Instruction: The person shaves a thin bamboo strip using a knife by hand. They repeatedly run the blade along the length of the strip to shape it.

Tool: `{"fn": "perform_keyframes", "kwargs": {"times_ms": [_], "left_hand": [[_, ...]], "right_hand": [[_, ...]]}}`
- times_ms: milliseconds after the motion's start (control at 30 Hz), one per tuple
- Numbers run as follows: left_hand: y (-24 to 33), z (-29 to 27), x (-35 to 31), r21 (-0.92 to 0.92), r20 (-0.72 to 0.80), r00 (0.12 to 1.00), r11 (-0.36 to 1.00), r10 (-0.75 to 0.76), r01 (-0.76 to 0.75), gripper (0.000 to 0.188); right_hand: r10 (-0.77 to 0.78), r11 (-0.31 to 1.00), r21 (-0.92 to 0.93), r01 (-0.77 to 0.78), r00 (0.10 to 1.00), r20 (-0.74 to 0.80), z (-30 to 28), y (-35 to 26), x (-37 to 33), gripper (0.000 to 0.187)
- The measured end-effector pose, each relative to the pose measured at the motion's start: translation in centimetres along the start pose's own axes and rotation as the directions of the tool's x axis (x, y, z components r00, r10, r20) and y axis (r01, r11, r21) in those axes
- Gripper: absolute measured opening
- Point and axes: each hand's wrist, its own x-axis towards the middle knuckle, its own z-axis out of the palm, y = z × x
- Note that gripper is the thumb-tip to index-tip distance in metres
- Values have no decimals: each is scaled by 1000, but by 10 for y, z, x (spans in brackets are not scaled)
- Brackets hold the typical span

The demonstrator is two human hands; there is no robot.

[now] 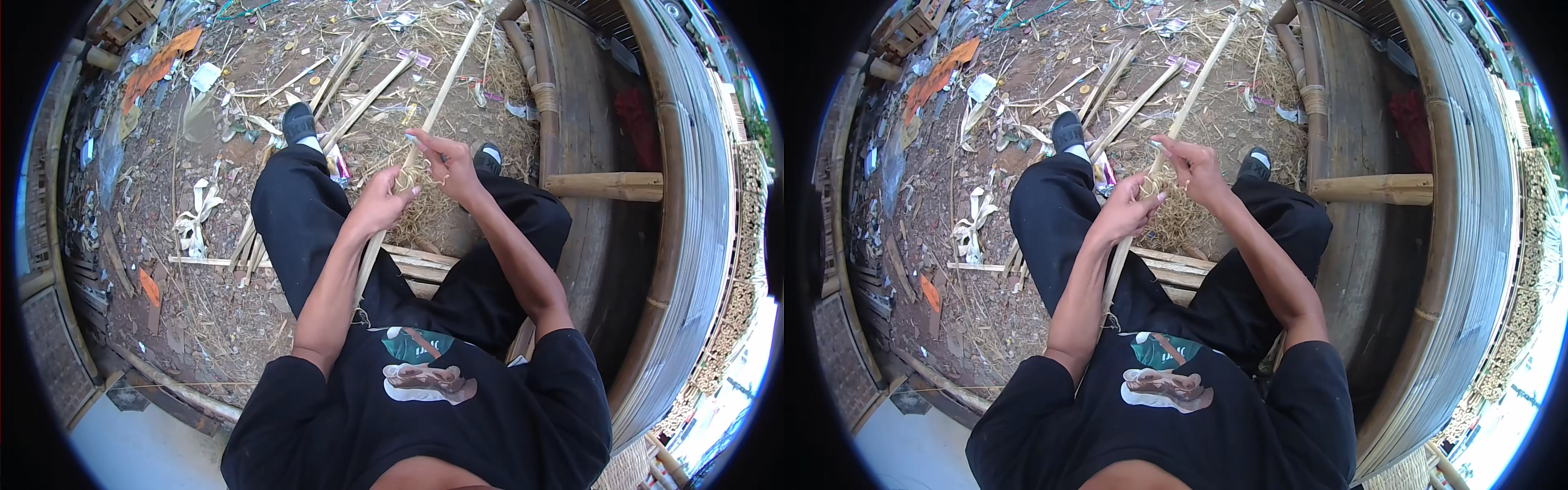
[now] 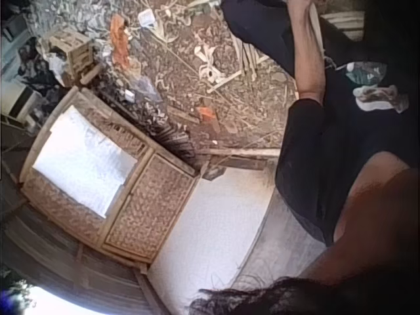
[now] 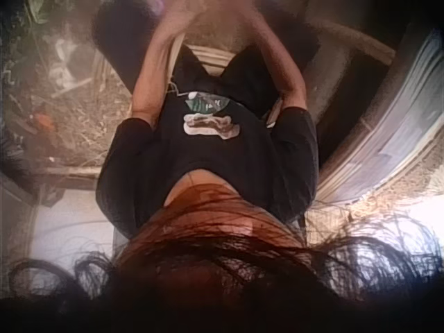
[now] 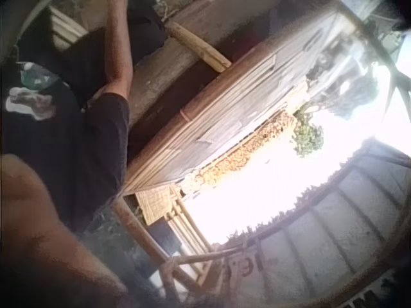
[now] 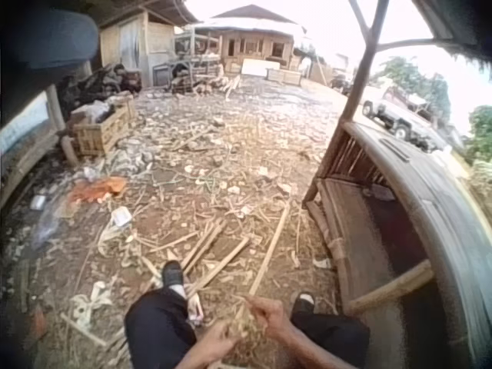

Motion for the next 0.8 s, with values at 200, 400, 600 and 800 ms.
{"fn": "perform_keyframes", "kwargs": {"times_ms": [200,400,600,800], "left_hand": [[3,0,-2,-123,61,995,989,-80,87,16],[2,-2,2,-112,-17,998,992,-61,59,17],[4,1,-1,-145,35,996,986,-80,84,21],[11,-3,-7,-77,74,993,992,-95,101,26]], "right_hand": [[-42,999,34,42,999,-5,12,5,-19,33],[11,997,73,-17,997,75,9,-3,-11,32],[115,990,81,-115,993,11,-11,-7,6,32],[-11,983,-185,-3,997,-71,-21,4,20,34]]}}
